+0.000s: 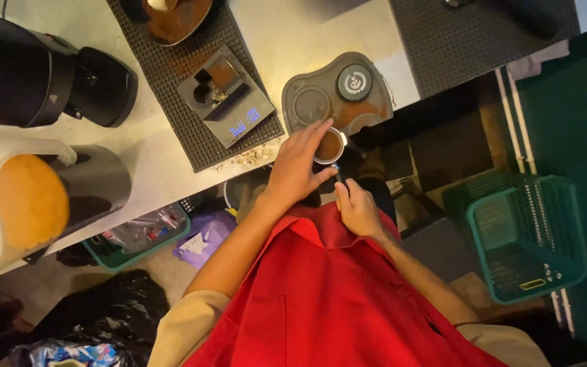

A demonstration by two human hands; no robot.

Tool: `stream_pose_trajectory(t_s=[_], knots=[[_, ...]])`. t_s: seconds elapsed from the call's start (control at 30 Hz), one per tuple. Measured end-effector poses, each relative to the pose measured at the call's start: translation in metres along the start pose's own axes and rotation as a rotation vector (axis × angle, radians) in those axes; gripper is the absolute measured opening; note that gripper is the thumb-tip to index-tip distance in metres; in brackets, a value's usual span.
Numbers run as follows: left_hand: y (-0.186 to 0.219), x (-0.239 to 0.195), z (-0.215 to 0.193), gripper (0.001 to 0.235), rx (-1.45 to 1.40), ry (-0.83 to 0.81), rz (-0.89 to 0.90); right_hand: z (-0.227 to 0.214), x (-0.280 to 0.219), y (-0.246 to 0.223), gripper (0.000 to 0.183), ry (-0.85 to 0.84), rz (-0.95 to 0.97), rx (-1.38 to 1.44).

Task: A barista prepares multiple shots of espresso by dosing coffee grounds, weighing them, tamping, and operating the espresso machine.

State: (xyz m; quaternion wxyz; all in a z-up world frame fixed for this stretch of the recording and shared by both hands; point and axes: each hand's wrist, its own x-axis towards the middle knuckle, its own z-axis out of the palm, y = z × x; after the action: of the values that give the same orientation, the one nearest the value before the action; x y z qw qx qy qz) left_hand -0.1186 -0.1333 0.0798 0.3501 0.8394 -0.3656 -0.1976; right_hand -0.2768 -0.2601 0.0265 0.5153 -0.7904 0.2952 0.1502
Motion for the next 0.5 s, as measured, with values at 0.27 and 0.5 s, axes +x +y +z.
stream_pose_trajectory(t_s=[0.27,0.5], knots=[[-0.001,0.005,0.008,0.093,0.033,0.137,0.024,-0.006,0.009,0.012,0.042,-0.061,0.016,0.023],[-0.024,0.053,-0.007,0.087,-0.184,0.276,-0.207,-0.011,0.013,0.014,0.043,-0.1,0.059,0.006]])
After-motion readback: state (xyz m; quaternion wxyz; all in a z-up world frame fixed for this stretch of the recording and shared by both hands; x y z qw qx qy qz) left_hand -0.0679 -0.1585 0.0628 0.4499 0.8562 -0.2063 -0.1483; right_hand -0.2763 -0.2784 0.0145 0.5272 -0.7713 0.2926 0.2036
